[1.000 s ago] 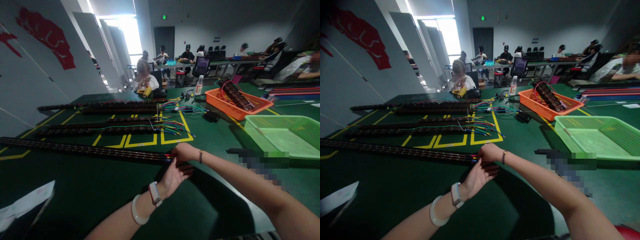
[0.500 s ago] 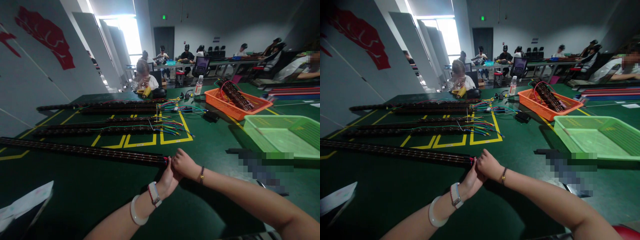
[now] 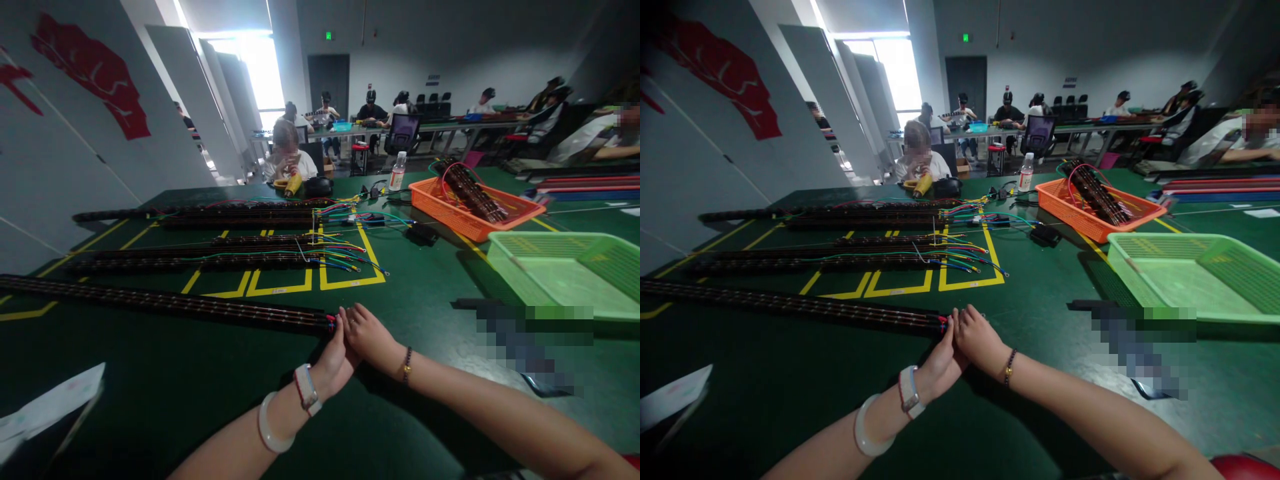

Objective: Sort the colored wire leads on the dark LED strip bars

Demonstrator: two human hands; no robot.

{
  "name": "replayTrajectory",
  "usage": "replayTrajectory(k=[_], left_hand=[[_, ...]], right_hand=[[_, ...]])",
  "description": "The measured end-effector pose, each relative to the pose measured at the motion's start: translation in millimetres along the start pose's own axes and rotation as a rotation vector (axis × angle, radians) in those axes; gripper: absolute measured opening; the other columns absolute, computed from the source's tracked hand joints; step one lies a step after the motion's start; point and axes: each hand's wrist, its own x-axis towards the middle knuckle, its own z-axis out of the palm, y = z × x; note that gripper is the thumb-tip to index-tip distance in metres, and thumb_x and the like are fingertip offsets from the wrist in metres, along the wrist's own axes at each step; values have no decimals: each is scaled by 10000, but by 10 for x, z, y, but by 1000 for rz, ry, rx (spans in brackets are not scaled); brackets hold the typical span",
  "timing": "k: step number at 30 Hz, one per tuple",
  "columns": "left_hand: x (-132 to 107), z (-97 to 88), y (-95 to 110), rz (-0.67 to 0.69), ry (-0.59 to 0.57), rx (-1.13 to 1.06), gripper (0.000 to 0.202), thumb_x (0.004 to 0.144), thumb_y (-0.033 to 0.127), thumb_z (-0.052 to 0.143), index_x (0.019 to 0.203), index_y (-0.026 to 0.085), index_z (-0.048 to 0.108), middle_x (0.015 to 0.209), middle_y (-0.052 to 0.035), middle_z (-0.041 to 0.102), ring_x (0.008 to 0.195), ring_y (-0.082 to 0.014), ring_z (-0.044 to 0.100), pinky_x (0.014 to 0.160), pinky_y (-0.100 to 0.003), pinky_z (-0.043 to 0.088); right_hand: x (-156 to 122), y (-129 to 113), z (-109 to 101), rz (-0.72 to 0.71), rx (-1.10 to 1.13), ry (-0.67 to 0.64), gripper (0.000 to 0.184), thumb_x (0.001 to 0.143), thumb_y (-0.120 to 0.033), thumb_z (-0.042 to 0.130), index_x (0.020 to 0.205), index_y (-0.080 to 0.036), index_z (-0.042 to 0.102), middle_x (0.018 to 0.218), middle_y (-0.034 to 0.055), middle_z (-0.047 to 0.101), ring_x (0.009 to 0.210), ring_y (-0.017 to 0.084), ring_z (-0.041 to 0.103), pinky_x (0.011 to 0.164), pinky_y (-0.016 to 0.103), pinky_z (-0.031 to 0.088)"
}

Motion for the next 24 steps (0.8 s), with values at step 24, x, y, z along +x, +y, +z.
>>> replayTrajectory(k=[24], left_hand=[[8, 23, 16, -25, -79, -17, 528, 832, 596, 376, 941, 133, 605, 949, -101, 618, 962, -190, 561, 955, -369, 375]], right_hand=[[-372, 407, -90, 122, 240, 78, 137, 876, -167, 508, 997, -161, 572, 906, 64, 628, 845, 189, 547, 892, 360, 396]])
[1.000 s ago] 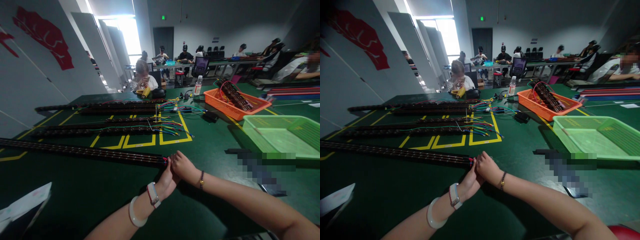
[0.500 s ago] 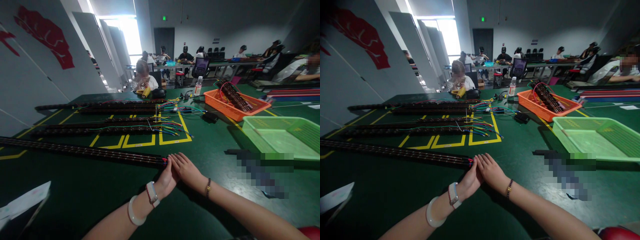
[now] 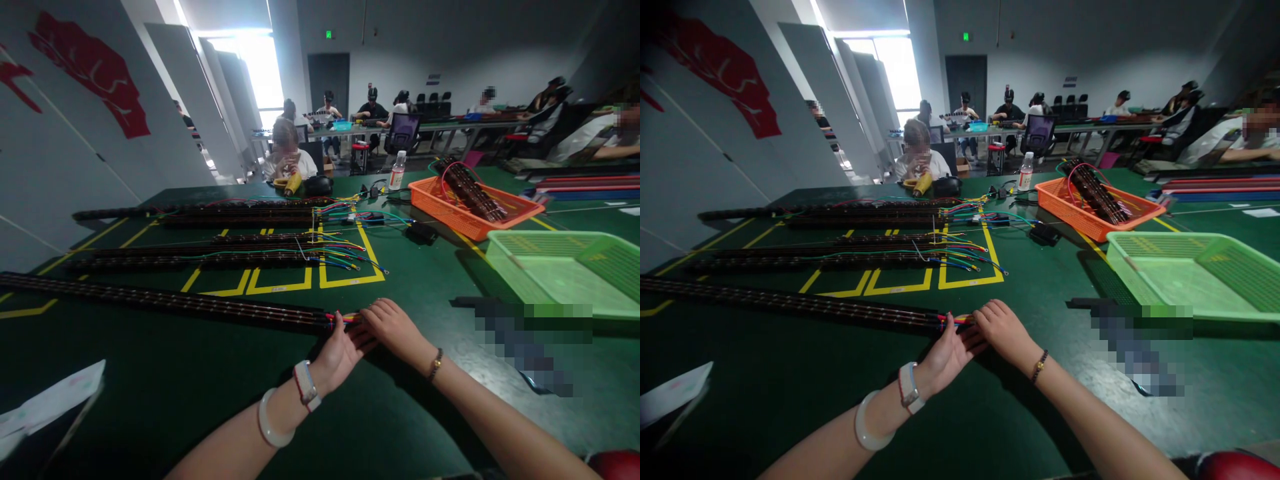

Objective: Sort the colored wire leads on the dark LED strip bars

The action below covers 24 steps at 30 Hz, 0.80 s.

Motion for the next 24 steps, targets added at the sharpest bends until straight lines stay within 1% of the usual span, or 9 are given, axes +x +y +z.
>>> replayTrajectory(k=[2, 4, 7, 10, 13, 16, 19, 21, 24], left_hand=[[9, -6, -5, 5, 9, -11, 524, 833, 591, 381, 929, 127, 605, 933, -101, 622, 947, -190, 568, 963, -375, 369], [18, -9, -10, 7, 14, -15, 524, 836, 588, 380, 916, 121, 603, 919, -102, 626, 926, -190, 574, 967, -378, 366], [23, -5, -13, 1, 17, -16, 523, 838, 587, 379, 900, 118, 603, 906, -100, 633, 916, -191, 581, 969, -377, 364], [12, 9, -7, 11, 26, -20, 515, 826, 596, 394, 883, 128, 602, 898, -95, 639, 913, -192, 586, 970, -383, 363], [-12, 24, 3, 16, 18, -8, 542, 816, 615, 389, 868, 121, 607, 897, -107, 644, 927, -201, 588, 981, -388, 357], [-30, 27, 9, -4, -1, 26, 583, 823, 621, 359, 904, 104, 617, 941, -129, 646, 975, -214, 582, 1000, -386, 345], [-31, 15, 7, -29, -8, 76, 581, 847, 592, 348, 967, 89, 615, 1021, -152, 637, 1037, -224, 567, 1014, -392, 337], [-26, 6, 4, -26, -6, 103, 563, 868, 559, 341, 1018, 85, 605, 1077, -167, 622, 1069, -229, 556, 1017, -408, 335], [-19, -4, 2, -22, 7, 129, 564, 879, 538, 334, 1006, 62, 609, 1090, -194, 614, 1074, -241, 558, 1015, -424, 342]], right_hand=[[24, -24, -22, -20, -49, -35, 106, 871, -131, 499, 943, -156, 573, 831, 55, 607, 772, 187, 523, 806, 336, 408], [42, -43, -47, -44, -94, -60, 76, 867, -132, 503, 899, -153, 569, 789, 51, 586, 727, 187, 501, 745, 325, 400], [53, -50, -64, -83, -158, -88, 67, 862, -126, 500, 856, -150, 562, 766, 51, 570, 699, 188, 486, 703, 322, 378], [67, -38, -63, -110, -172, -127, 68, 855, -121, 503, 833, -149, 561, 759, 51, 571, 692, 186, 487, 674, 318, 356], [108, -13, -83, -54, -101, -162, 92, 869, -152, 499, 798, -155, 557, 752, 48, 585, 686, 176, 498, 664, 309, 340], [176, 38, -130, 87, 52, -206, 200, 903, -251, 469, 740, -163, 547, 713, 42, 586, 654, 155, 503, 637, 287, 326], [246, 127, -144, 237, 314, -274, 258, 903, -328, 454, 719, -168, 538, 687, 23, 569, 610, 126, 485, 570, 250, 307], [285, 198, -101, 339, 535, -304, 264, 895, -358, 453, 725, -171, 530, 682, 6, 556, 591, 113, 471, 536, 230, 301], [349, 290, 35, 464, 803, -252, 299, 879, -413, 453, 710, -172, 505, 657, -13, 526, 584, 109, 454, 525, 221, 315]])
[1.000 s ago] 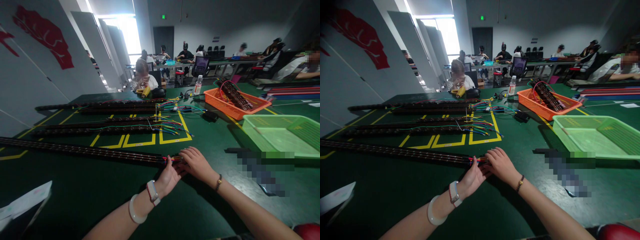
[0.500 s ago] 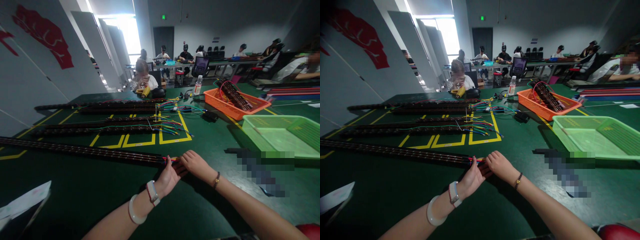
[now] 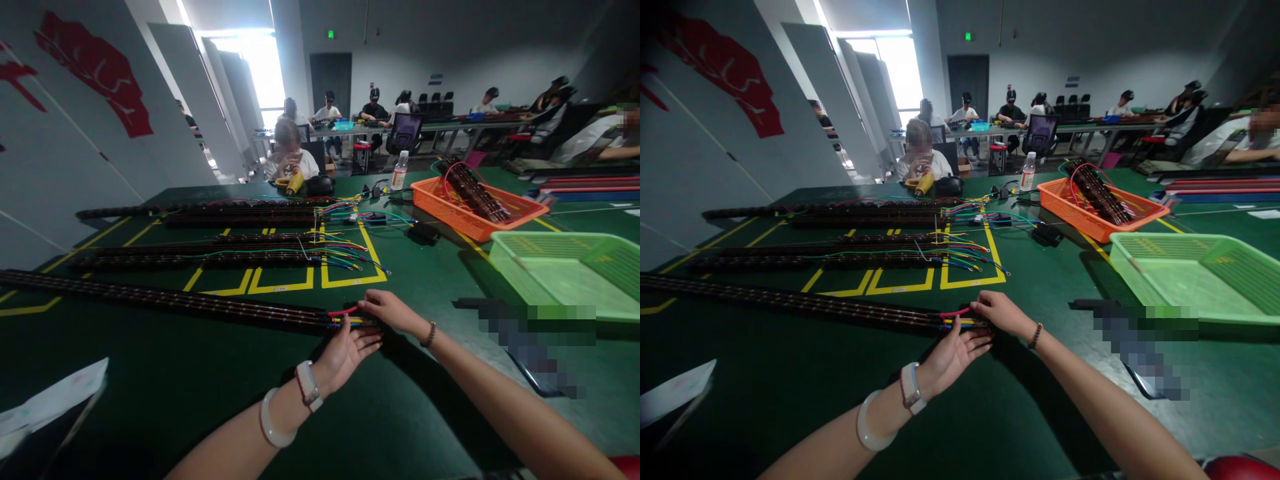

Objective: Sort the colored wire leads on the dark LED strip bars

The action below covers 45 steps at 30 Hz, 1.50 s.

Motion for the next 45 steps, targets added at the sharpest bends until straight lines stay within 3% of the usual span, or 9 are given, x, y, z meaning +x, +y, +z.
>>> replayTrajectory(k=[5, 10, 15, 19, 28, 34, 39, 45], left_hand=[[7, -12, -9, 0, 10, -4, 573, 863, 550, 360, 898, 48, 635, 949, -173, 648, 983, -241, 598, 999, -428, 364], [5, -2, -7, 19, 7, -20, 540, 850, 546, 404, 773, 67, 641, 737, -94, 633, 863, -219, 624, 980, -432, 377], [-1, 21, 9, 19, 35, -30, 518, 843, 541, 418, 710, 86, 628, 688, -76, 622, 845, -224, 627, 970, -443, 384], [18, 1, 5, 5, 41, -31, 553, 849, 556, 383, 751, 76, 638, 721, -102, 639, 846, -226, 626, 956, -438, 394], [-14, 8, 21, -23, 16, -1, 578, 853, 563, 374, 722, 61, 629, 816, -147, 644, 895, -227, 611, 978, -414, 363], [1, -4, 0, 11, 12, 2, 533, 851, 546, 400, 760, 72, 624, 772, -128, 635, 855, -215, 611, 971, -436, 363], [27, -28, -42, 53, 14, 44, 522, 851, 556, 396, 723, 94, 603, 719, -112, 637, 821, -215, 620, 955, -443, 371], [22, -23, -48, 65, 38, 32, 425, 861, 502, 436, 801, 108, 585, 677, -76, 623, 794, -224, 629, 905, -451, 402]], right_hand=[[296, 83, 73, -39, 178, 83, 303, 873, -425, 432, 695, -182, 464, 645, -24, 489, 592, 114, 439, 551, 233, 330], [650, 6, 51, -114, 96, 126, 297, 884, -409, 399, 686, -193, 439, 651, -23, 465, 607, 120, 415, 563, 242, 306], [838, 1, 34, -118, 100, 86, 299, 870, -426, 425, 687, -191, 446, 661, -24, 464, 615, 117, 414, 566, 239, 311], [719, 85, 35, -74, 122, 33, 342, 864, -471, 430, 683, -183, 467, 623, -28, 470, 561, 104, 413, 520, 228, 311], [93, 164, -24, 36, 51, -61, 472, 893, -560, 344, 771, -156, 555, 689, 11, 562, 593, 121, 484, 541, 245, 364], [-242, 125, -27, -32, -22, -169, 433, 859, -561, 436, 725, -165, 549, 651, -14, 538, 568, 103, 450, 515, 223, 320], [-273, 111, 15, -51, -13, -140, 418, 889, -500, 409, 673, -163, 527, 610, -19, 517, 548, 98, 446, 513, 221, 318], [-57, 155, 36, 24, 150, -4, 408, 862, -519, 434, 718, -156, 550, 626, -14, 543, 558, 108, 460, 520, 225, 341]])
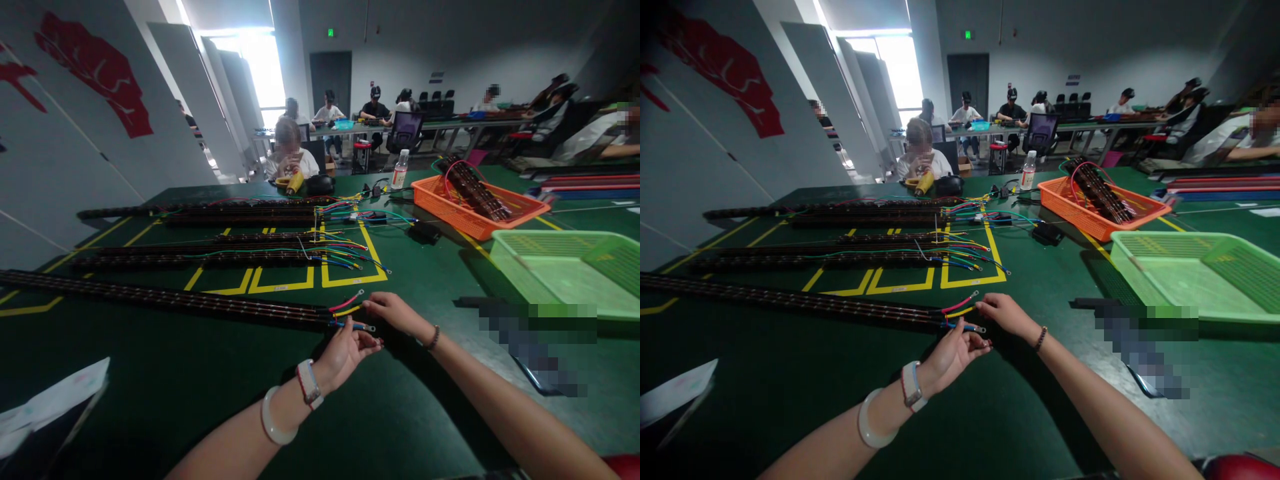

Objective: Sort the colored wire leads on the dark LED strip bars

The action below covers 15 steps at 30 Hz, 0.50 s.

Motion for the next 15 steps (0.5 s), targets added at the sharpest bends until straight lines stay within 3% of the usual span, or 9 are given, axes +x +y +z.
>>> replayTrajectory(k=[8, 15], left_hand=[[-34, 33, 50, -40, 36, 25, 380, 867, 472, 447, 748, 129, 560, 586, -32, 559, 666, -170, 593, 871, -391, 419], [3, 11, 33, -34, 18, 18, 458, 843, 529, 445, 710, 113, 582, 612, -47, 567, 699, -180, 596, 852, -392, 422]], right_hand=[[372, -48, 29, -66, -7, 208, 353, 859, -466, 447, 694, -165, 527, 626, -13, 532, 594, 121, 474, 548, 227, 346], [175, -68, 10, -46, -40, 192, 359, 873, -463, 437, 713, -163, 550, 643, -5, 559, 595, 126, 488, 550, 232, 351]])
